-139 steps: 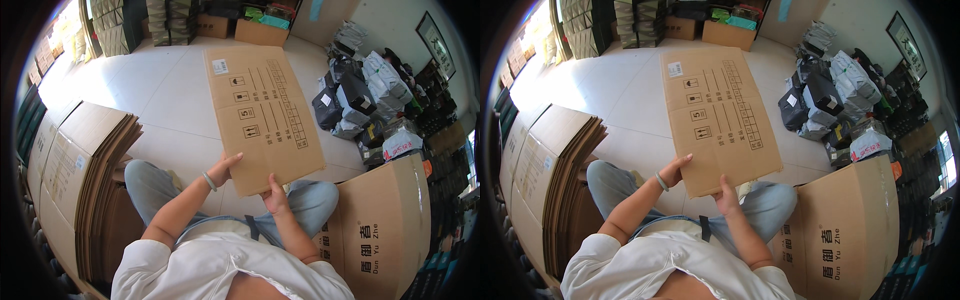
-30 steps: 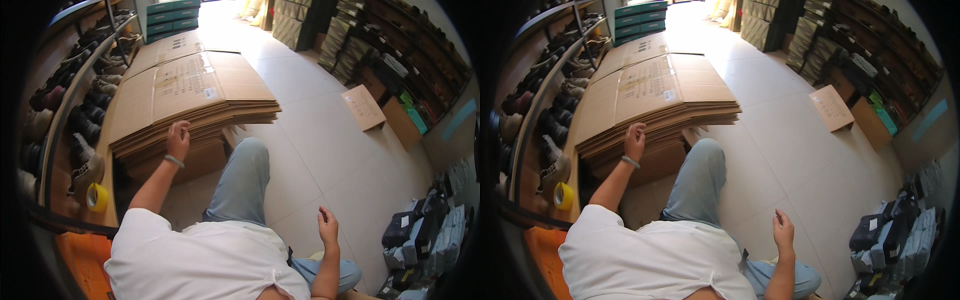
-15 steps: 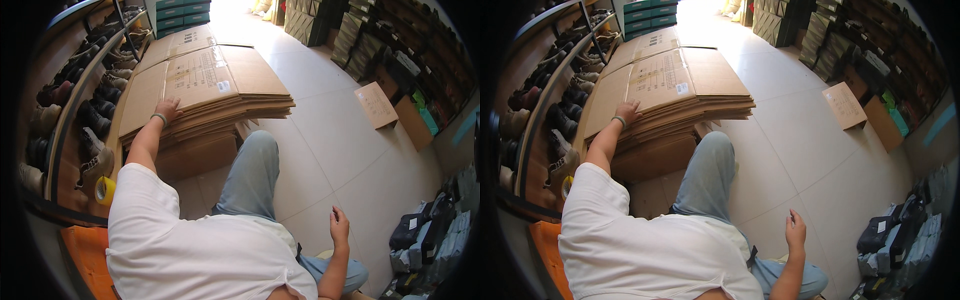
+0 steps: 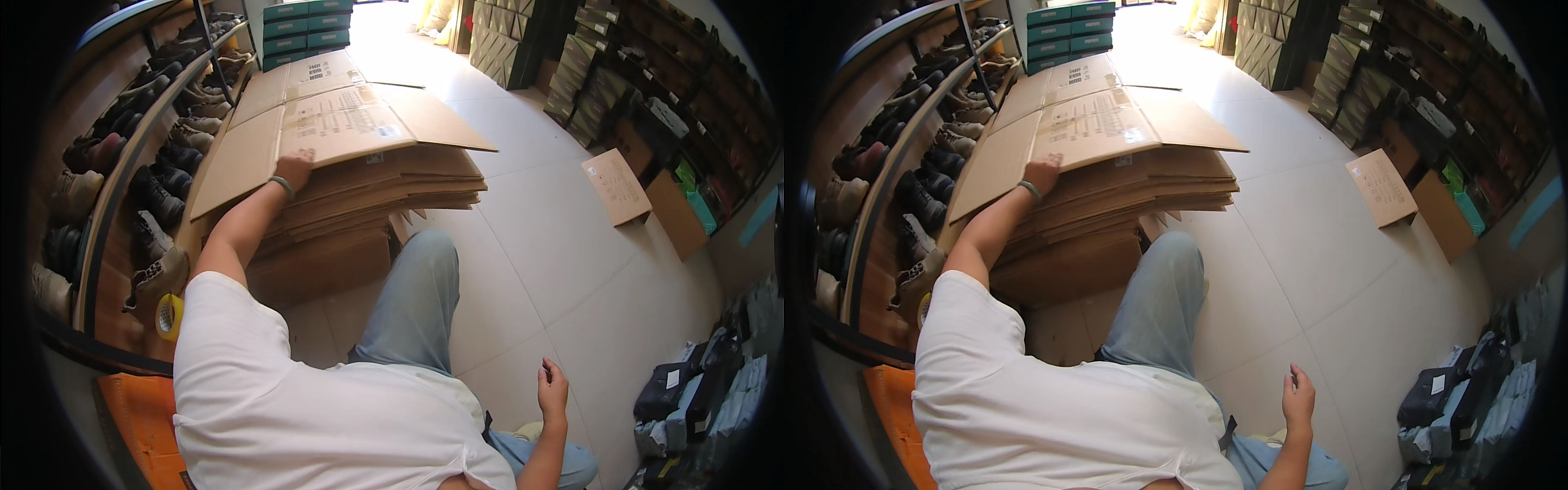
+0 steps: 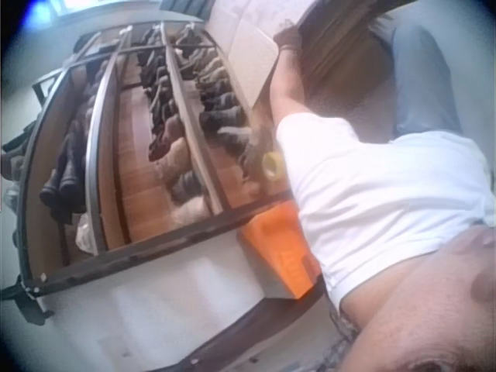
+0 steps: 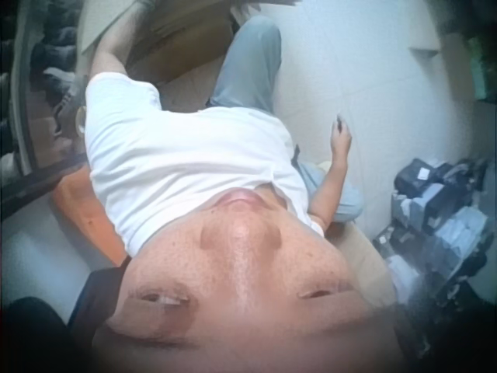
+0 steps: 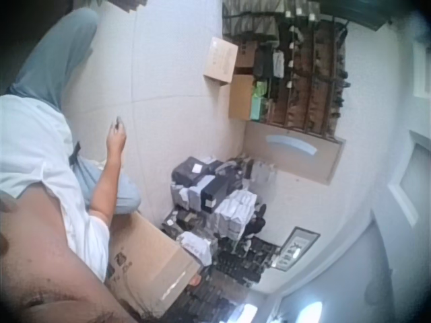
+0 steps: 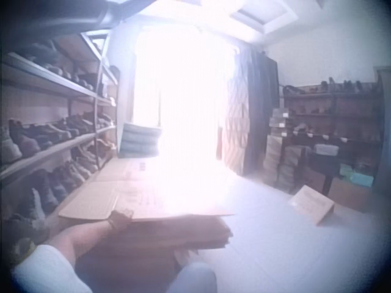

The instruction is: The person sits on the floor and seals cardboard boxes using yellow packing tape and a yellow utility knife. They apply tape along the seams, cut the tape with the knife, and move the sealed boxes aside to continue with additional boxes.

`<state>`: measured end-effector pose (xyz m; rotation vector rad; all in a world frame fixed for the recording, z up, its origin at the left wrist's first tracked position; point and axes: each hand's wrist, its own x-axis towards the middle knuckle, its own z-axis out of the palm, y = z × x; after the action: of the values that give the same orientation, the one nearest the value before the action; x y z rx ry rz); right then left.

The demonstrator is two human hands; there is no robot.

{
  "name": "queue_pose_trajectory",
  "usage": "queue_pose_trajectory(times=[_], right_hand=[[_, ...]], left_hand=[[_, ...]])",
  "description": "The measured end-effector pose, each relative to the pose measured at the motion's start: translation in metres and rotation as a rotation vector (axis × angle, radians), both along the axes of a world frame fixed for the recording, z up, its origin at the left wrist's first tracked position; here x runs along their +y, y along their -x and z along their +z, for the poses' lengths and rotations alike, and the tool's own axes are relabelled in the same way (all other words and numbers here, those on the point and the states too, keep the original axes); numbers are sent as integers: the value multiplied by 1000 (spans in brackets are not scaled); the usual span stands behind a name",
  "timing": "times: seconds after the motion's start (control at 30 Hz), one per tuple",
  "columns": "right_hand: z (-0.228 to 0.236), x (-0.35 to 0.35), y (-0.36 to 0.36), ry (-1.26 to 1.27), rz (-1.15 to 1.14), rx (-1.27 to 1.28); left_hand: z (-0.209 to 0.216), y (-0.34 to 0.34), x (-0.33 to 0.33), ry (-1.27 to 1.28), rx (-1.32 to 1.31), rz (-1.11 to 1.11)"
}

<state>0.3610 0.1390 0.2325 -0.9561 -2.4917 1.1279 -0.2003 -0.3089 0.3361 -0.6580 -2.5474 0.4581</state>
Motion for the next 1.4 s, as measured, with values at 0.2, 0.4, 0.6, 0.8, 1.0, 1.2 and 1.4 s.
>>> queue_pose_trajectory(times=[0.2, 0.4, 0.6, 0.8, 1.0, 1.2, 1.4], right_hand=[[3, -14, 27, 219, 31, 153], [26, -31, 63, 916, -54, 227], [-6, 10, 92, 1577, -372, 505], [-29, 50, 111, 1425, -290, 680], [-4, 58, 78, 1249, -463, 813], [3, 57, -16, 1048, -773, 974], [-47, -1, -97, 973, -1168, 946]], left_hand=[[-21, -139, 68, -198, 17, -274], [-25, -305, 60, -328, -47, -457], [-17, -377, 40, -332, -84, -503], [-8, -378, 51, -321, -41, -558], [11, -364, 66, -333, -101, -661], [2, -325, 128, -309, -221, -942], [-32, -249, 236, -364, -338, -1247]])
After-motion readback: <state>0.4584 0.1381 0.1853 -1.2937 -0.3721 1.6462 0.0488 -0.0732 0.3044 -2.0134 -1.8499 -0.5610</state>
